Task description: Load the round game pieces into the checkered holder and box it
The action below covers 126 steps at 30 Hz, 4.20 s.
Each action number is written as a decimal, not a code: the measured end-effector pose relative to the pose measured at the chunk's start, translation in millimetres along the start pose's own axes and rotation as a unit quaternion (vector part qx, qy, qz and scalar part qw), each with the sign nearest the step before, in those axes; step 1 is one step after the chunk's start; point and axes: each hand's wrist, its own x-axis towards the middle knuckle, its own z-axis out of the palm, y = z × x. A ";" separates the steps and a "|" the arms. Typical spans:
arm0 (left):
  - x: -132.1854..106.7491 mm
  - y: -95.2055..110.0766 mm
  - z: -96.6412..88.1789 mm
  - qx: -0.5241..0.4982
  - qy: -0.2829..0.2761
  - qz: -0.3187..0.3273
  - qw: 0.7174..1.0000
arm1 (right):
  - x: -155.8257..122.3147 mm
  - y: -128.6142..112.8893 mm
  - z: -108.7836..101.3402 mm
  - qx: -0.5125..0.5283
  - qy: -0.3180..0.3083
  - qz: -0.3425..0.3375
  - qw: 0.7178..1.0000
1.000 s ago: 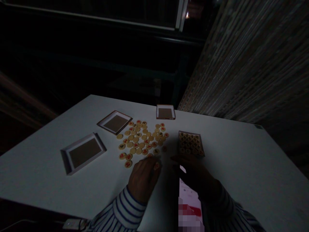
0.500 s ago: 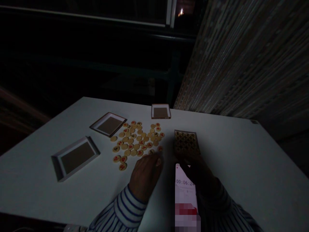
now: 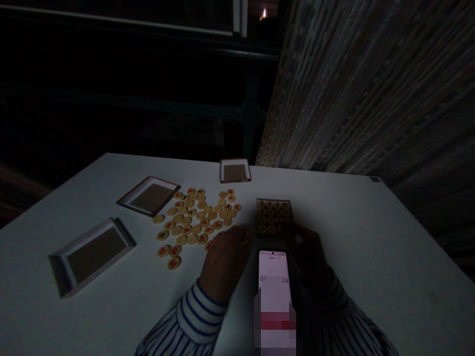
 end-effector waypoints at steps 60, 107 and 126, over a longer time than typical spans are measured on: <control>38.0 17.3 37.2 -0.385 -0.087 -0.251 0.884 | 0.9 16.6 11.6 0.028 -0.065 -0.050 0.996; 32.4 -0.4 48.7 -0.265 -0.013 -0.326 0.907 | 18.0 43.6 10.3 -0.238 -0.110 -0.147 0.954; 31.3 -1.4 50.1 -0.261 -0.003 -0.297 0.918 | 21.6 38.0 11.1 -0.284 -0.142 -0.121 0.941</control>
